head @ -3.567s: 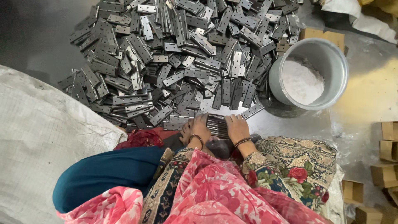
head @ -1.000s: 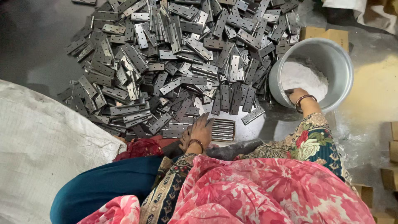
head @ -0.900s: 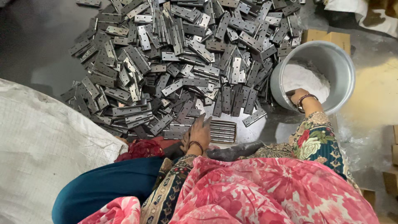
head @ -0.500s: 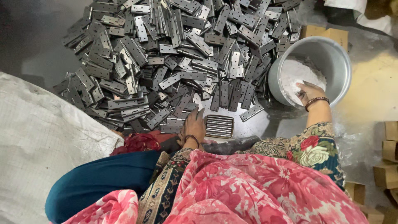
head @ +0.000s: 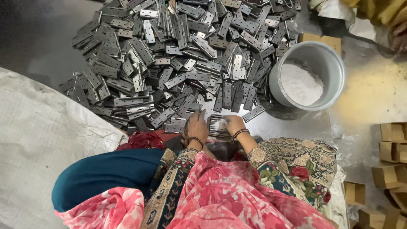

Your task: The person sits on the floor and repeatedly picks up metal hinges from a large pile, places them into a small cardboard box, and then transfers the filled box to a nearby bucket. The process is repeated continuously.

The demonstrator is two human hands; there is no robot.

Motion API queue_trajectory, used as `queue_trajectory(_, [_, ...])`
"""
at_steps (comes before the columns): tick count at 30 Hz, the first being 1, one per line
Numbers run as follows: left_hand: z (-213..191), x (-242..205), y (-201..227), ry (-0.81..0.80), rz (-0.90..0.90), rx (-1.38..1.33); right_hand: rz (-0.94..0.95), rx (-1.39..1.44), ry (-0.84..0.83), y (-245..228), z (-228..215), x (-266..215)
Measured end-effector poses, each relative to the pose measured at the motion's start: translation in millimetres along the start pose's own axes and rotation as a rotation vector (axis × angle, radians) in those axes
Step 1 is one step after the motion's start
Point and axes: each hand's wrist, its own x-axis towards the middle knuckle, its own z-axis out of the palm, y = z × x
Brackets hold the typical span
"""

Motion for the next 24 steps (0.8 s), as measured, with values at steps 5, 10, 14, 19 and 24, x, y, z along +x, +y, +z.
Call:
queue_trajectory(5, [2,3,-3,0.043,-0.041,-0.037,0.033,-0.048,0.096,-16,-49,-19])
queue_trajectory(10, [2,3,-9,0.075,0.015,-0.059,-0.231,-0.347,-0.218,-78,-46,-26])
queue_trajectory(14, [3,4,-13,0.039,-0.033,-0.042,-0.283,-0.607,-0.448,-98,-28,-12])
queue_trajectory(19, [8,2,-16,0.026,0.01,-0.001,-0.409,-0.756,-0.472,-75,-29,-6])
queue_trajectory(24, [12,2,-17,0.001,0.019,-0.005,-0.319,-0.623,-0.643,-25,-83,-21])
